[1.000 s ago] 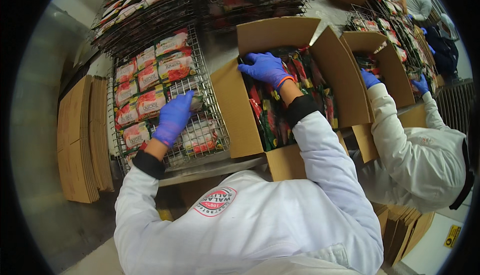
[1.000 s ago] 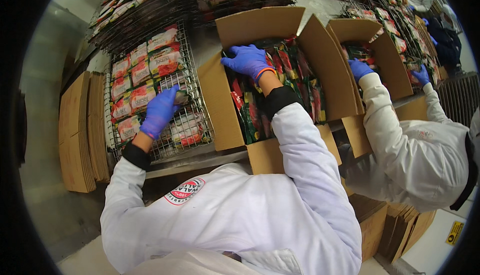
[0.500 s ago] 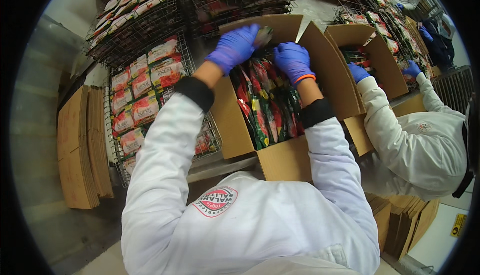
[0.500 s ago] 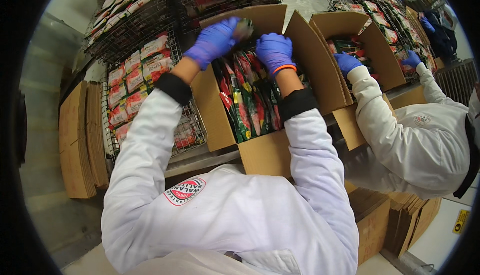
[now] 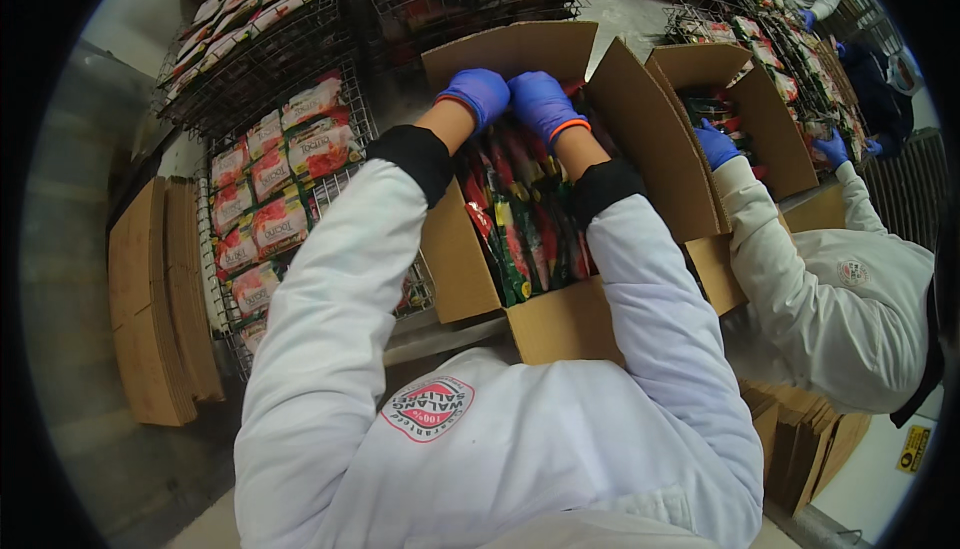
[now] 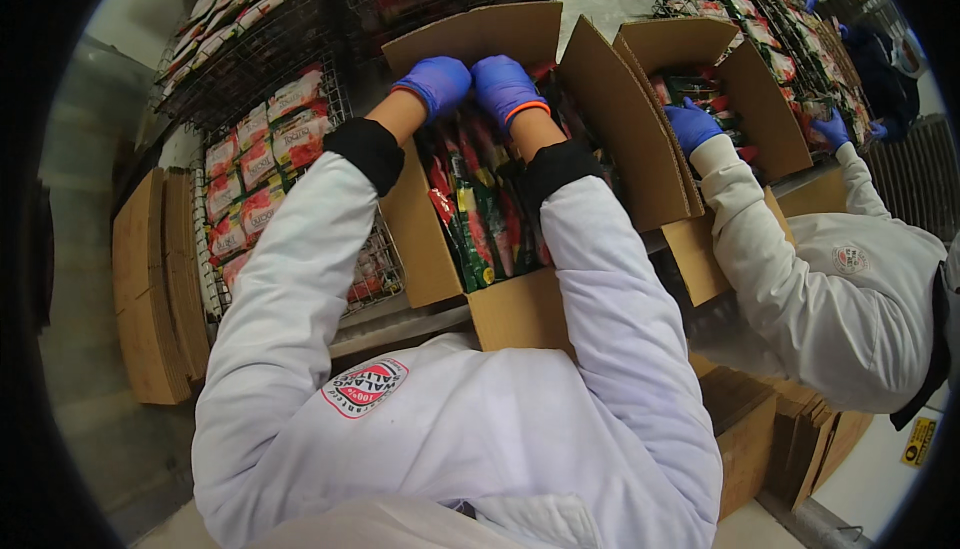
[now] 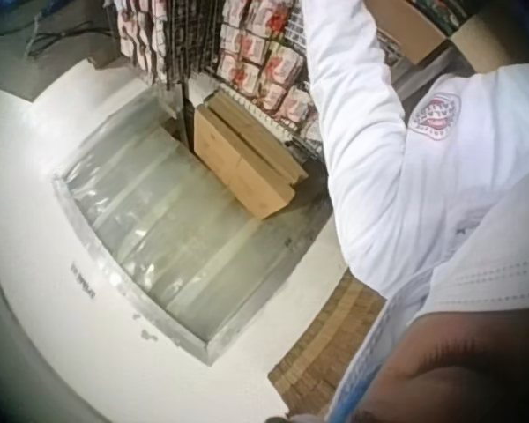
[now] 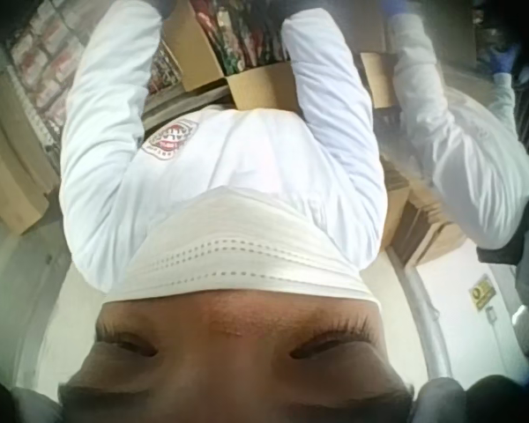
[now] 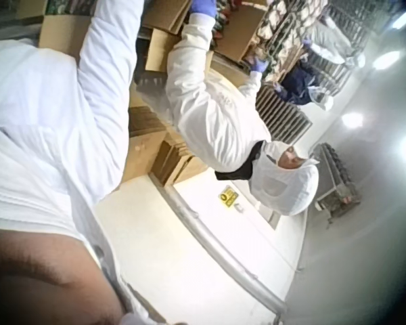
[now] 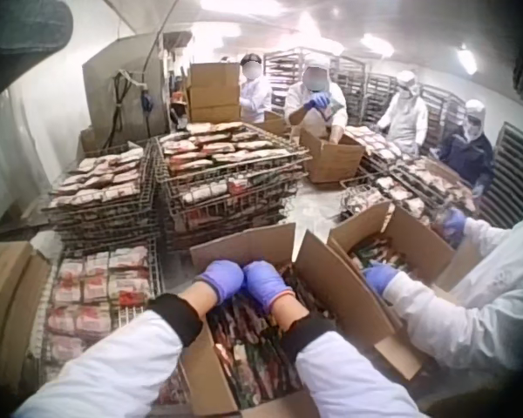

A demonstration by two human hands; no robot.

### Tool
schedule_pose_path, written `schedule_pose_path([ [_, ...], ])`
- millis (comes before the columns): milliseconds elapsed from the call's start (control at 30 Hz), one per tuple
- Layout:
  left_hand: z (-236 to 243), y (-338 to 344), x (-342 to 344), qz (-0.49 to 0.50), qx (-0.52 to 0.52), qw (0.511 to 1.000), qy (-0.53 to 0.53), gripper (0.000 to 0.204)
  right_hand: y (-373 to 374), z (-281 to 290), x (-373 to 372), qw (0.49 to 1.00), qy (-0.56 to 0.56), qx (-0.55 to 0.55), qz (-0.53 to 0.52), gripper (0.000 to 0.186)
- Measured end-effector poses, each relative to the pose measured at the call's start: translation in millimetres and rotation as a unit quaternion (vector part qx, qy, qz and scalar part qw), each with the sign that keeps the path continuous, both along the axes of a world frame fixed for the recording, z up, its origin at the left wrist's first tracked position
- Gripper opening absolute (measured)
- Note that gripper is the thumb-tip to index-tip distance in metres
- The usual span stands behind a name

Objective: The person repeatedly picks packaged food items from a wire rack and places them into cardboard boxes on a conveyor belt. They arrange the items inside the boxes and occasionally close the flaps. The process is continuous and repetitive.

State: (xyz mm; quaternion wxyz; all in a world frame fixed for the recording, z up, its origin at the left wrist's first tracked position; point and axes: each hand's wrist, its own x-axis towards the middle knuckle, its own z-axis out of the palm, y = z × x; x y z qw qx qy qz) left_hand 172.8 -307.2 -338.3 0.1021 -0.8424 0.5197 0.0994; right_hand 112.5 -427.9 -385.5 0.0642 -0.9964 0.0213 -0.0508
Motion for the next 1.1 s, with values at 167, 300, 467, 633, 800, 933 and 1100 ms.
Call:
schedule_pose_path([
  [167, -36.1, -0.7, 19.6, 0.010, -0.061, 0.997, 0.048, 0.026, 11.4, -0.4, -4.8, 0.999, 0.040, -0.029, 0.000, 0.020],
  [300, -50.8, 37.6, 15.1, 0.055, -0.159, 0.986, 0.002, 0.025, 34.7, 23.8, -82.5, 0.962, -0.241, 0.131, 0.011, 0.030],
  [467, -30.8, 135.6, -47.3, 0.146, -0.512, 0.832, 0.154, 0.032, 31.5, 91.9, -327.1, 0.896, -0.065, 0.385, -0.210, 0.042],
  [633, -58.9, 261.2, -65.5, 0.276, -0.571, 0.735, 0.239, 0.023, 70.3, 7.4, -444.8, 0.592, 0.051, 0.673, -0.441, 0.062],
  [800, -39.3, 257.1, -120.7, 0.215, -0.556, 0.775, 0.207, 0.020, 115.4, 42.4, -363.9, 0.571, -0.124, 0.763, -0.274, 0.027],
  [933, -26.2, 258.8, -171.0, 0.238, -0.534, 0.751, 0.307, 0.019, 84.0, 38.5, -357.7, 0.551, -0.138, 0.758, -0.320, 0.013],
  [1100, -60.9, 279.4, -225.5, 0.357, -0.337, 0.686, 0.538, 0.031, 50.3, 51.3, -345.1, 0.595, -0.105, 0.738, -0.301, 0.014],
])
